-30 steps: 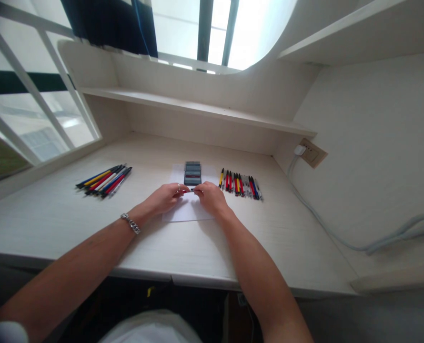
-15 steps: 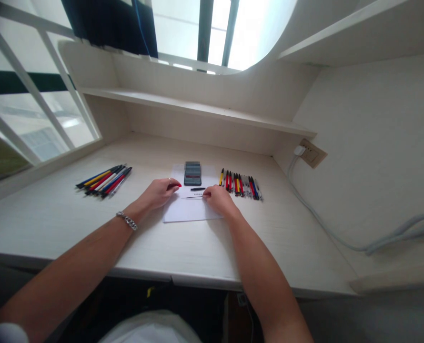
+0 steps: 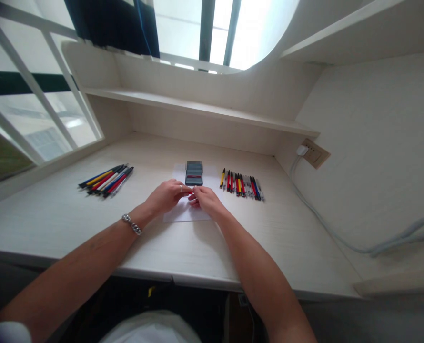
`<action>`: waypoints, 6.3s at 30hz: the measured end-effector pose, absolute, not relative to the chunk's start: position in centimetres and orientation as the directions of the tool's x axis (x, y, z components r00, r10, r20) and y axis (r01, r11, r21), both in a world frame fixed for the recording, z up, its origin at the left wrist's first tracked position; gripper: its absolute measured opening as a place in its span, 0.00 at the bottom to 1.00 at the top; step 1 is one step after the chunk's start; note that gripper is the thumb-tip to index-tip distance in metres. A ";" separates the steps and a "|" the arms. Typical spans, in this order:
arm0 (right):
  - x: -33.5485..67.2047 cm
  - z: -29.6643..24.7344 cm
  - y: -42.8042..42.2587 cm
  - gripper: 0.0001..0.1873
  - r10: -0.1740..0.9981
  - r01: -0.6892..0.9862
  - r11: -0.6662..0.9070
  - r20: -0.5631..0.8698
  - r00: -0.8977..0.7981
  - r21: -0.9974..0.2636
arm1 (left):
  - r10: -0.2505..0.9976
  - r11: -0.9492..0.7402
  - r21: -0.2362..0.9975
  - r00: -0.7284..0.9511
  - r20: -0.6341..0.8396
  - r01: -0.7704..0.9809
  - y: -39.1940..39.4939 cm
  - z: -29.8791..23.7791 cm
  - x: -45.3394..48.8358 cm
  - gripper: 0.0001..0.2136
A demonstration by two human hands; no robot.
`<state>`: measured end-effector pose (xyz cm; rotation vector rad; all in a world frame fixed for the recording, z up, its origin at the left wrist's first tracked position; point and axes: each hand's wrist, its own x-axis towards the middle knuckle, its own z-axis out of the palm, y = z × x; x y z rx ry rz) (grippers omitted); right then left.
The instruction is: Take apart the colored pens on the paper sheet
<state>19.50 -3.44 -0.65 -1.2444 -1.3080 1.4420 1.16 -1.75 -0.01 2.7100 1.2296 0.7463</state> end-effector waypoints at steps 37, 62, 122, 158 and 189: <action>20.8 -1.4 -3.3 0.13 0.902 0.644 0.422 0.363 -0.232 -0.638 | 0.854 -0.512 0.663 0.410 0.322 0.547 -1.8 0.0 0.8 0.13; 24.3 0.6 -3.4 0.10 0.961 0.828 0.260 0.054 -0.270 -0.497 | 0.837 -0.513 0.594 0.513 0.189 0.619 -1.2 -0.8 0.4 0.11; 22.1 2.2 -5.0 0.07 0.867 0.641 0.455 0.472 -0.159 -0.619 | 0.846 -0.496 0.735 0.450 0.287 0.462 -1.7 -0.8 0.9 0.11; 25.0 0.1 -1.7 0.09 0.951 0.776 0.235 0.304 -0.060 -0.585 | 0.894 -0.420 0.808 0.340 0.291 0.413 -1.0 -0.7 0.3 0.12; 21.6 1.3 -4.3 0.08 0.878 0.508 0.460 0.459 -0.138 -0.728 | 0.837 -0.517 0.714 0.452 0.308 0.472 -1.7 -0.9 1.0 0.11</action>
